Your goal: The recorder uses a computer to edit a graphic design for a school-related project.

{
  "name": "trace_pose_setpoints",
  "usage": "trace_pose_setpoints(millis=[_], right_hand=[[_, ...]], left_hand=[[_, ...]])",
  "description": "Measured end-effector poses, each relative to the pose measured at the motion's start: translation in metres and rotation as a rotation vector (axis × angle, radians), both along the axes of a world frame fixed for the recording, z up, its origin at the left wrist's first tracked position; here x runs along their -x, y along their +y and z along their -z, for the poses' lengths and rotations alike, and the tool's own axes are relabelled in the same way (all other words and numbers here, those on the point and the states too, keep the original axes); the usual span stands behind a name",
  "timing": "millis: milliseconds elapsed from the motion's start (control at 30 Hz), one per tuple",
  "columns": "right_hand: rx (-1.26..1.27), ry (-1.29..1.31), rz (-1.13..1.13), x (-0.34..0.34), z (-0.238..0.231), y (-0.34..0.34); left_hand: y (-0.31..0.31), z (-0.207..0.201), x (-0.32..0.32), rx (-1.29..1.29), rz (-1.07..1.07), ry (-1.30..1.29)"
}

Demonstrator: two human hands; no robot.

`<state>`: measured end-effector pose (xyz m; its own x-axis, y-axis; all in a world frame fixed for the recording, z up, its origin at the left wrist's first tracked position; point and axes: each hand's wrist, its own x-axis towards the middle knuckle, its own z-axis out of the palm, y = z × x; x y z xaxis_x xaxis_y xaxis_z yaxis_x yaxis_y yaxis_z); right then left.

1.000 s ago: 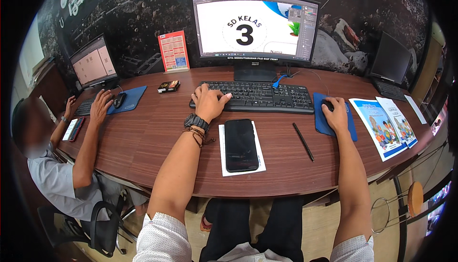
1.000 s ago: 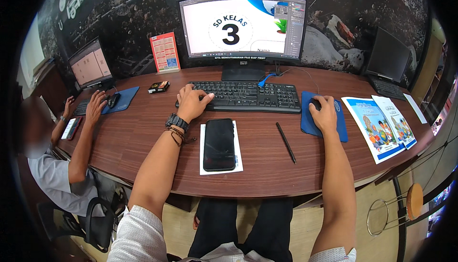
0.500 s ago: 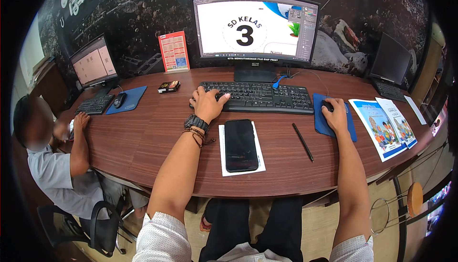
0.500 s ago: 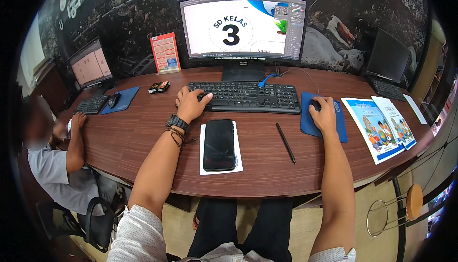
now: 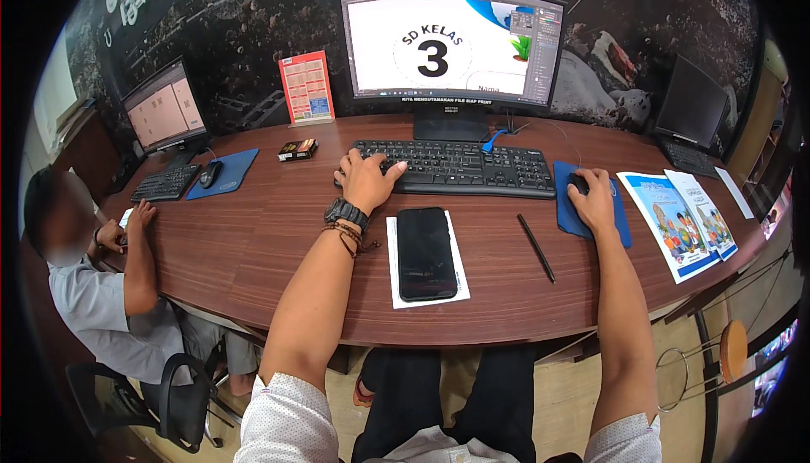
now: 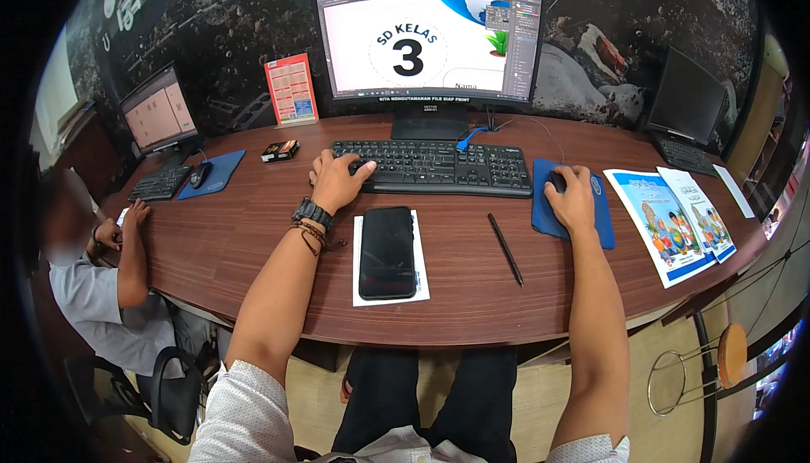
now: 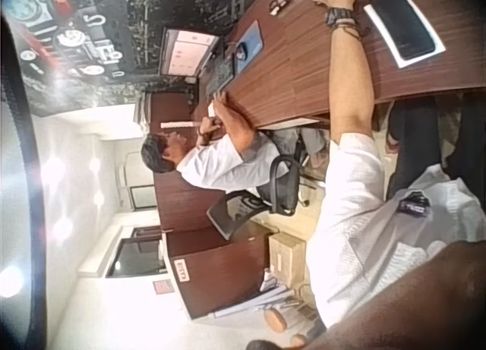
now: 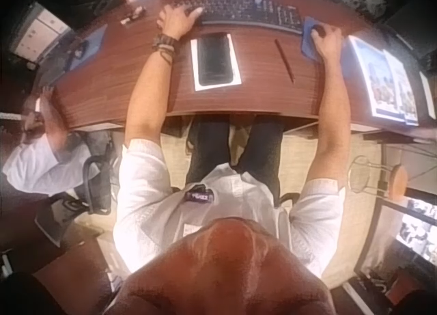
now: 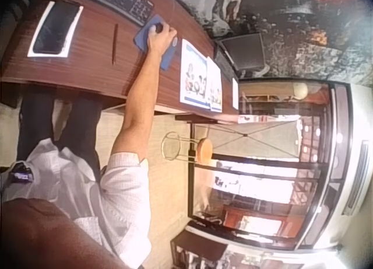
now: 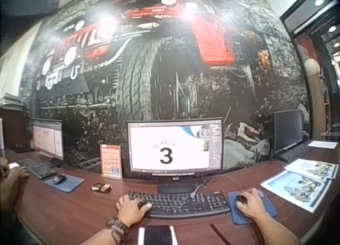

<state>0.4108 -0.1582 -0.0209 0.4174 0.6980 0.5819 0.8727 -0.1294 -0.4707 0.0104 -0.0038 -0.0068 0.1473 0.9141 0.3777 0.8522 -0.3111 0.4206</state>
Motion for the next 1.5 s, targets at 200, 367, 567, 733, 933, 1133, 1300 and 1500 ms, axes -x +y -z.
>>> trace_pose_setpoints(millis=[200, 367, 567, 733, 933, 1133, 1300, 1500], right_hand=[[-0.001, -0.329, -0.422, 0.068, -0.017, 0.024], [0.127, -0.37, -0.492, 0.108, -0.011, 0.034], [0.068, -0.388, -0.498, 0.106, -0.006, 0.033], [0.053, -0.363, -0.492, 0.109, -0.006, 0.033], [0.073, -0.352, -0.503, 0.108, -0.008, 0.031], [0.051, -0.361, -0.497, 0.107, -0.005, 0.03], [-0.035, -0.276, -0.444, 0.102, -0.016, 0.025], [0.024, -0.214, -0.434, 0.082, -0.013, 0.018]], left_hand=[[0.002, 0.005, 0.002, -0.034, -0.025, 0.057], [-0.002, 0.008, 0.002, -0.041, 0.003, 0.038], [-0.005, 0.0, 0.002, 0.042, 0.005, 0.089], [-0.003, 0.001, 0.003, 0.033, -0.005, 0.108], [-0.002, 0.002, 0.002, 0.032, 0.006, 0.104], [-0.002, 0.003, 0.002, 0.032, 0.002, 0.105], [-0.003, 0.002, 0.002, 0.038, -0.003, 0.106], [-0.002, 0.001, 0.003, 0.046, -0.011, 0.103]])
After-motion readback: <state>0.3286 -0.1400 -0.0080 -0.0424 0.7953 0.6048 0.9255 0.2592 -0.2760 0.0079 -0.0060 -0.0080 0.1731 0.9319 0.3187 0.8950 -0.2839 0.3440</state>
